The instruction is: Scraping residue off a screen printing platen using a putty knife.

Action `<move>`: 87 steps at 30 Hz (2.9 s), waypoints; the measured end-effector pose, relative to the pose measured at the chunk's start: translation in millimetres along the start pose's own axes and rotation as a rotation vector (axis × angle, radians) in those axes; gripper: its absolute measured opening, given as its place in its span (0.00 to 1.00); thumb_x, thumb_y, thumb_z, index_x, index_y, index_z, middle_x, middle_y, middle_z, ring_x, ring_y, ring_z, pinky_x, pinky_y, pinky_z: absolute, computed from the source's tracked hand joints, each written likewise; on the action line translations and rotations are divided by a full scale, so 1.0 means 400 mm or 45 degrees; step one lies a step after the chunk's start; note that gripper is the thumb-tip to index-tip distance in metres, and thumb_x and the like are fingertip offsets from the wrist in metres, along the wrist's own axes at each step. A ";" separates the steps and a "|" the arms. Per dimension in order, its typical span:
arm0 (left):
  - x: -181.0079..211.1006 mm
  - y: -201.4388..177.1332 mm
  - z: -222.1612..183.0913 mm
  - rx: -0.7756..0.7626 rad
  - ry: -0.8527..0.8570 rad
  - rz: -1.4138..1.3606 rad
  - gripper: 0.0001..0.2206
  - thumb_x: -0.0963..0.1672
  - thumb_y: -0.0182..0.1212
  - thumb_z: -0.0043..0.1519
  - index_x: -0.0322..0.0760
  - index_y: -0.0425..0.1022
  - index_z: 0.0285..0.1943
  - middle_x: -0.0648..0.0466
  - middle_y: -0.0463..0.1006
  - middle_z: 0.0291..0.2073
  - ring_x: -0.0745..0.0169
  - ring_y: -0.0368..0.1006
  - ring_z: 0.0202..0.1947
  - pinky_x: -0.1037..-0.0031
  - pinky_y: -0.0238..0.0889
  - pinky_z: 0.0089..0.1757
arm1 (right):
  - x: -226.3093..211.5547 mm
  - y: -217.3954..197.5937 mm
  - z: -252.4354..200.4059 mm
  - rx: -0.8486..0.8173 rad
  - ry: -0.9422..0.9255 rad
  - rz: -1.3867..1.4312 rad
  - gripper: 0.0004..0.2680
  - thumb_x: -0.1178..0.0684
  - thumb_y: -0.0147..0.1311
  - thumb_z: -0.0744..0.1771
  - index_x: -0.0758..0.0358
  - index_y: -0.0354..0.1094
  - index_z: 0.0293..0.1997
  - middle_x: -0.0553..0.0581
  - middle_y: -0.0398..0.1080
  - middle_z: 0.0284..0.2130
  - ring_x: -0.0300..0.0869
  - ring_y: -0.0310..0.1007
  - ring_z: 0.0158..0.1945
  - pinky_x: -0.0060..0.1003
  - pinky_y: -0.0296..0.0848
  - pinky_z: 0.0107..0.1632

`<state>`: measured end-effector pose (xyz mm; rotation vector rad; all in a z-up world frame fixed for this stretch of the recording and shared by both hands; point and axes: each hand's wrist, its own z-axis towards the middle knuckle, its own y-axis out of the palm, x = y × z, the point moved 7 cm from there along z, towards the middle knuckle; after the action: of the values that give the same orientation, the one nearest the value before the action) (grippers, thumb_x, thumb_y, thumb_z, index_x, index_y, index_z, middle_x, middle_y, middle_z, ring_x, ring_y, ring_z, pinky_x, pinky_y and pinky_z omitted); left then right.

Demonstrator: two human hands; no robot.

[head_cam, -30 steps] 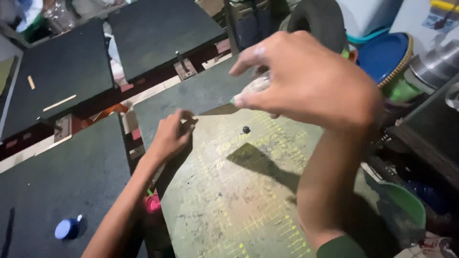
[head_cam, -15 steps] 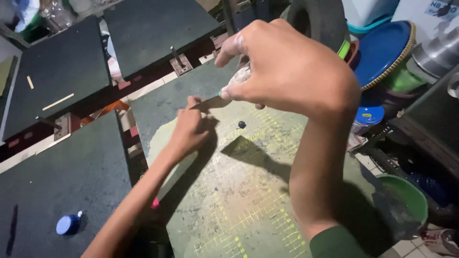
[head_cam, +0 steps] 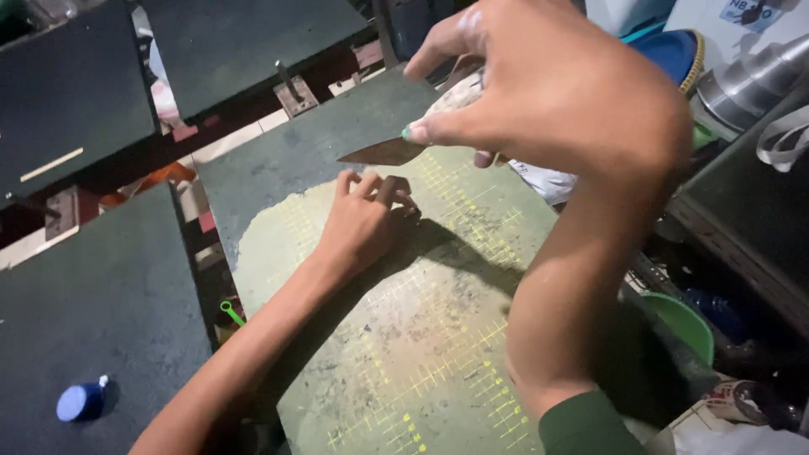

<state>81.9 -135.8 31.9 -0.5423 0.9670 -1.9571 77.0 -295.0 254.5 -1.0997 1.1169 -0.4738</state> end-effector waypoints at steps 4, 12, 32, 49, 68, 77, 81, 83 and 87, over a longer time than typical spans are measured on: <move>0.022 -0.003 -0.010 -0.077 0.212 0.254 0.07 0.46 0.64 0.68 0.40 0.75 0.47 0.53 0.77 0.29 0.52 0.69 0.41 0.53 0.58 0.52 | -0.025 0.003 -0.001 -0.026 0.044 0.031 0.18 0.46 0.65 0.63 0.49 0.75 0.58 0.51 0.82 0.40 0.40 0.81 0.22 0.37 0.73 0.27; 0.029 0.009 -0.023 -0.248 0.213 0.263 0.13 0.46 0.55 0.71 0.34 0.68 0.59 0.45 0.81 0.24 0.44 0.78 0.54 0.49 0.53 0.61 | -0.047 0.008 -0.006 -0.016 0.130 -0.046 0.17 0.45 0.68 0.62 0.46 0.78 0.57 0.49 0.82 0.38 0.43 0.80 0.26 0.40 0.71 0.30; 0.014 0.056 -0.009 -0.556 0.242 0.305 0.27 0.51 0.43 0.73 0.49 0.44 0.81 0.40 0.45 0.78 0.37 0.60 0.70 0.31 0.36 0.64 | -0.136 0.158 0.103 0.041 -0.411 -0.328 0.12 0.50 0.61 0.65 0.53 0.78 0.54 0.59 0.77 0.52 0.55 0.71 0.57 0.57 0.68 0.43; -0.378 -0.269 -0.336 0.553 -0.815 0.121 0.16 0.46 0.46 0.71 0.38 0.65 0.28 0.50 0.69 0.20 0.51 0.63 0.21 0.59 0.56 0.37 | -0.250 0.316 0.125 -0.307 -0.238 -0.423 0.17 0.55 0.62 0.66 0.60 0.70 0.62 0.63 0.75 0.52 0.51 0.79 0.46 0.52 0.77 0.47; -0.409 -0.279 -0.383 0.683 -1.000 -0.180 0.12 0.37 0.49 0.61 0.40 0.62 0.53 0.51 0.68 0.37 0.49 0.70 0.40 0.62 0.67 0.41 | -0.258 0.430 0.192 -0.033 -0.456 -0.529 0.06 0.57 0.60 0.64 0.66 0.81 0.40 0.69 0.78 0.28 0.62 0.82 0.33 0.57 0.79 0.37; -0.401 -0.266 -0.371 0.586 -0.932 -0.122 0.12 0.36 0.53 0.62 0.40 0.65 0.52 0.53 0.70 0.37 0.53 0.71 0.39 0.65 0.66 0.42 | -0.237 0.487 0.229 0.051 -0.543 -0.550 0.05 0.58 0.59 0.64 0.68 0.79 0.31 0.71 0.77 0.25 0.67 0.81 0.32 0.61 0.78 0.36; -0.405 -0.253 -0.365 0.546 -0.921 -0.066 0.13 0.37 0.56 0.60 0.41 0.65 0.52 0.54 0.72 0.36 0.53 0.72 0.39 0.63 0.66 0.42 | -0.232 0.494 0.218 -0.006 -0.518 -0.559 0.04 0.57 0.61 0.63 0.66 0.80 0.32 0.68 0.78 0.25 0.64 0.82 0.32 0.59 0.79 0.37; -0.402 -0.257 -0.370 0.546 -0.914 -0.050 0.13 0.37 0.56 0.60 0.41 0.66 0.52 0.54 0.73 0.36 0.54 0.72 0.39 0.65 0.67 0.42 | -0.240 0.530 0.241 0.120 -0.625 -0.636 0.04 0.57 0.61 0.62 0.65 0.78 0.27 0.67 0.75 0.21 0.65 0.81 0.30 0.61 0.78 0.33; -0.393 -0.254 -0.372 0.553 -0.894 -0.036 0.13 0.37 0.58 0.59 0.42 0.67 0.51 0.54 0.73 0.36 0.53 0.72 0.38 0.62 0.66 0.43 | -0.238 0.493 0.214 0.086 -0.583 -0.569 0.05 0.57 0.61 0.62 0.68 0.78 0.29 0.70 0.76 0.23 0.67 0.81 0.31 0.62 0.78 0.35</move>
<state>13.4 93.1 21.6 -0.8976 0.0924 -1.7242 74.2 -96.9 127.9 -1.3199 0.4492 -0.5651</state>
